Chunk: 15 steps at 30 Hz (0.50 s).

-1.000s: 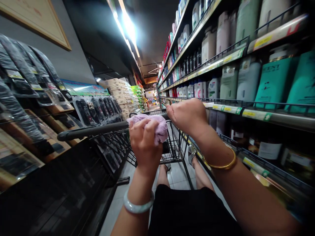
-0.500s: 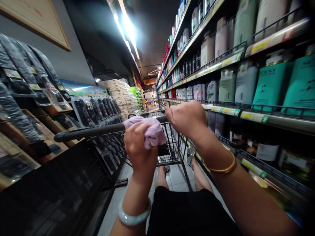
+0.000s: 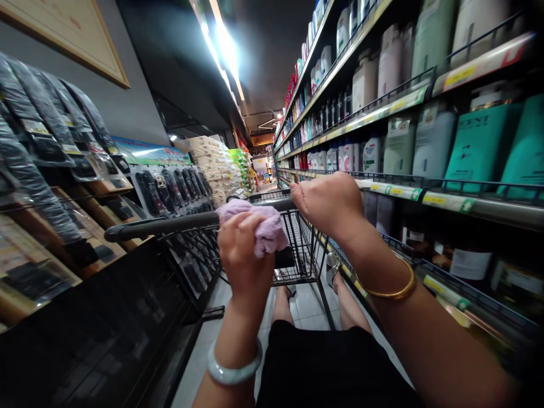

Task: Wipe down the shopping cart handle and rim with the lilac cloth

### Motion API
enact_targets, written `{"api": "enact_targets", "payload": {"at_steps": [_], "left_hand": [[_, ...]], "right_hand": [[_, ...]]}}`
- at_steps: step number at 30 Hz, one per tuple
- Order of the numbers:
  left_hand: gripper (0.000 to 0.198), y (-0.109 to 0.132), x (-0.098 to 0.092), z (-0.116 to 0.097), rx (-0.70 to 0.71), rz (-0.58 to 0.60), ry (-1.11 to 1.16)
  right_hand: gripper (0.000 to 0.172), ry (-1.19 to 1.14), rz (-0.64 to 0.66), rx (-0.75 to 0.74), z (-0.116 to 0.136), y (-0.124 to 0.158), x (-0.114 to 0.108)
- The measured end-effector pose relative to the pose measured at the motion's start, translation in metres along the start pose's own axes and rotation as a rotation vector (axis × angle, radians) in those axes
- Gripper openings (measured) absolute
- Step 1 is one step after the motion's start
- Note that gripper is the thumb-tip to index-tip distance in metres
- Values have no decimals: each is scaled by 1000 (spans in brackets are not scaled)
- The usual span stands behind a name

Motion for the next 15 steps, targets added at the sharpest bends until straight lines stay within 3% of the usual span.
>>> {"api": "enact_targets", "payload": {"at_steps": [4,6,12,15], "left_hand": [[30,-8,-22,28,-232,-205,-69],[33,-6,-24,28,-293,-251,-70],[27,6,-2,2,-25,-7,12],[23,0,-14,18,-54,-70,-34]], "right_hand": [[67,-3,-15,4,1,0,-1],[67,1,-28,0,1,0,0],[65,8,-25,-8,-1,0,2],[66,16,-15,-15,-1,1,3]]}}
Point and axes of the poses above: each hand's wrist, its own y-axis away from the middle knuckle, its own x-axis out of the palm, z = x × y, the point moved 5 cm from there along -y, towards the middle knuckle, and after that the axes turned 5 degrees about -z, right-handed, at the moved point
